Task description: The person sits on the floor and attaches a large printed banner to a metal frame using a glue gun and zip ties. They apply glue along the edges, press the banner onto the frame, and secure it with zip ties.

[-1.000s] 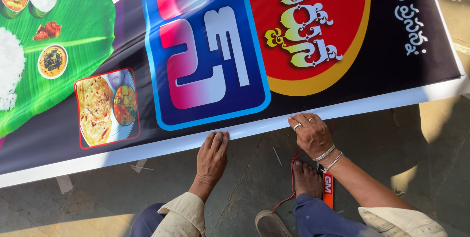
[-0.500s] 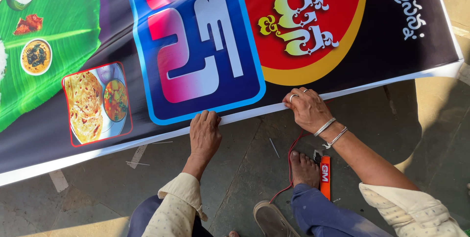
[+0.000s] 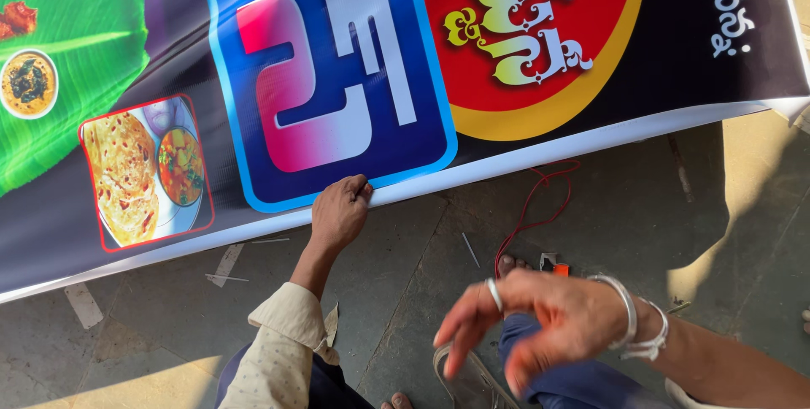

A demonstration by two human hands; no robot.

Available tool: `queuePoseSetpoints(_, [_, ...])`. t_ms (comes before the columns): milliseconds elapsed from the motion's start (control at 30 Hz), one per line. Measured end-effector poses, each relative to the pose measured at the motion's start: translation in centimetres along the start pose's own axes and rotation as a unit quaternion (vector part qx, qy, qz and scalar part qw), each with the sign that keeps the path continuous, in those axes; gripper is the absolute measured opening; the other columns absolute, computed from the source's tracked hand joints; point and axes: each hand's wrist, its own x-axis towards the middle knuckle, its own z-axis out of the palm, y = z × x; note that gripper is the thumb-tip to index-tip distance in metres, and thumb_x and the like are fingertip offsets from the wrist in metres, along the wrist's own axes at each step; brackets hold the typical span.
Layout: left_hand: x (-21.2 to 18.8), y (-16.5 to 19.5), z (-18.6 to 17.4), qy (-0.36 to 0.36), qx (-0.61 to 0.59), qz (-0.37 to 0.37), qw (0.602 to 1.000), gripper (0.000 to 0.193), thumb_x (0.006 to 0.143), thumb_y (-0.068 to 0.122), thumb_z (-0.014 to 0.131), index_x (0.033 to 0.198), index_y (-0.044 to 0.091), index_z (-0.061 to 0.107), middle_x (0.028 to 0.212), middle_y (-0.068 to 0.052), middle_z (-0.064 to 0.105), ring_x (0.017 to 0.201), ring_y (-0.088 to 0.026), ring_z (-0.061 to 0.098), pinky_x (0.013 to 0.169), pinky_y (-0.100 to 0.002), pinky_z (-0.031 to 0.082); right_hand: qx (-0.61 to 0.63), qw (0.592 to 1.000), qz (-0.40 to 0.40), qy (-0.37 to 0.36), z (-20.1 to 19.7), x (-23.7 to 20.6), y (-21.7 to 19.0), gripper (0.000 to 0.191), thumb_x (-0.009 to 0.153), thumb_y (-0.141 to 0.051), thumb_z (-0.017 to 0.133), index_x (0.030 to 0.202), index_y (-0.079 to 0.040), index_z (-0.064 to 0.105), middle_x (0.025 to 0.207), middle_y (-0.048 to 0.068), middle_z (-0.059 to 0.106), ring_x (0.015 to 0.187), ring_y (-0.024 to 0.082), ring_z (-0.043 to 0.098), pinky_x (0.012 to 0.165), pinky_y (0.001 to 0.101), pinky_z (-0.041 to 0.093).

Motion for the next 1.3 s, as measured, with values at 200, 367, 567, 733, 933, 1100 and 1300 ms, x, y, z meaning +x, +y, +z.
queuePoseSetpoints(200, [0.4, -0.1, -0.3, -0.047, -0.026, -0.052, 0.997, 0.032, 0.101, 0.035, 0.050, 0.094, 0.011, 0.071, 0.084, -0.008, 0.069, 0.079, -0.028, 0.064, 0.073, -0.044, 0.046, 0.023, 0.994, -0.007, -0.109, 0.9, -1.0, -0.8, 0.046, 0.096, -0.020, 0.073, 0.134, 0.003, 0.060, 0.117, 0.009, 0.070, 0.108, 0.015, 0.069, 0.099, 0.0265, 0.055])
queuePoseSetpoints(367, [0.5, -0.3, -0.3, -0.049, -0.019, -0.047, 0.997, 0.032, 0.100, 0.036, 0.051, 0.097, 0.012, 0.073, 0.083, -0.009, 0.070, 0.080, -0.028, 0.064, 0.073, -0.044, 0.045, -0.346, 0.819, 0.037, 0.456, -6.3, -2.0, 6.1, 0.013, 0.087, -0.018, 0.077, 0.092, -0.007, 0.076, 0.084, 0.003, 0.080, 0.078, 0.013, 0.077, 0.069, 0.0284, 0.060])
queuePoseSetpoints(567, [0.6, -0.2, -0.3, -0.058, -0.020, -0.056, 0.997, 0.034, 0.101, 0.039, 0.051, 0.097, 0.013, 0.073, 0.080, -0.008, 0.069, 0.078, -0.026, 0.064, 0.072, -0.043, 0.045, -0.442, 0.541, -0.075, 0.712, -14.3, -7.6, 14.9, 0.059, 0.086, -0.033, 0.088, 0.120, 0.000, 0.052, 0.110, 0.016, 0.062, 0.098, 0.022, 0.063, 0.073, 0.0337, 0.057])
queuePoseSetpoints(733, [0.7, 0.1, -0.5, -0.065, -0.070, -0.087, 0.992, 0.039, 0.097, 0.049, 0.053, 0.089, 0.017, 0.072, 0.071, -0.004, 0.066, 0.070, -0.020, 0.060, 0.066, -0.039, 0.043, -0.459, 0.563, -0.077, 0.683, -15.7, -6.9, 17.5, 0.060, 0.085, -0.036, 0.088, 0.118, -0.002, 0.051, 0.098, 0.014, 0.067, 0.092, 0.023, 0.067, 0.078, 0.0384, 0.054])
queuePoseSetpoints(933, [1.0, 0.1, -1.0, -0.108, -0.060, -0.085, 0.989, 0.065, 0.069, 0.071, 0.075, 0.076, 0.007, 0.070, 0.063, -0.007, 0.060, 0.062, -0.020, 0.056, 0.058, -0.037, 0.038, -0.628, 0.542, 0.096, 0.550, -13.2, -3.9, 17.4, 0.029, 0.098, -0.027, 0.084, 0.098, -0.014, 0.059, 0.082, 0.005, 0.066, 0.081, 0.022, 0.065, 0.084, 0.0384, 0.053])
queuePoseSetpoints(1100, [1.1, 0.0, -1.6, -0.126, -0.085, -0.079, 0.985, 0.063, 0.064, 0.070, 0.077, 0.079, 0.009, 0.071, 0.062, -0.007, 0.061, 0.060, -0.021, 0.058, 0.056, -0.038, 0.038, -0.621, 0.479, -0.084, 0.615, -7.4, -3.3, 10.9, 0.049, 0.075, -0.019, 0.081, 0.111, 0.002, 0.054, 0.105, 0.020, 0.056, 0.095, 0.030, 0.058, 0.079, 0.0411, 0.050])
queuePoseSetpoints(1300, [1.2, 0.2, -2.0, -0.134, -0.102, -0.088, 0.982, 0.059, 0.071, 0.067, 0.073, 0.079, 0.008, 0.072, 0.061, -0.008, 0.060, 0.059, -0.021, 0.055, 0.056, -0.038, 0.037, 0.108, 0.989, -0.021, 0.096, 0.1, -4.2, 2.0, 0.066, 0.089, -0.040, 0.080, 0.133, 0.001, 0.054, 0.122, 0.009, 0.069, 0.113, 0.020, 0.068, 0.101, 0.0342, 0.055])
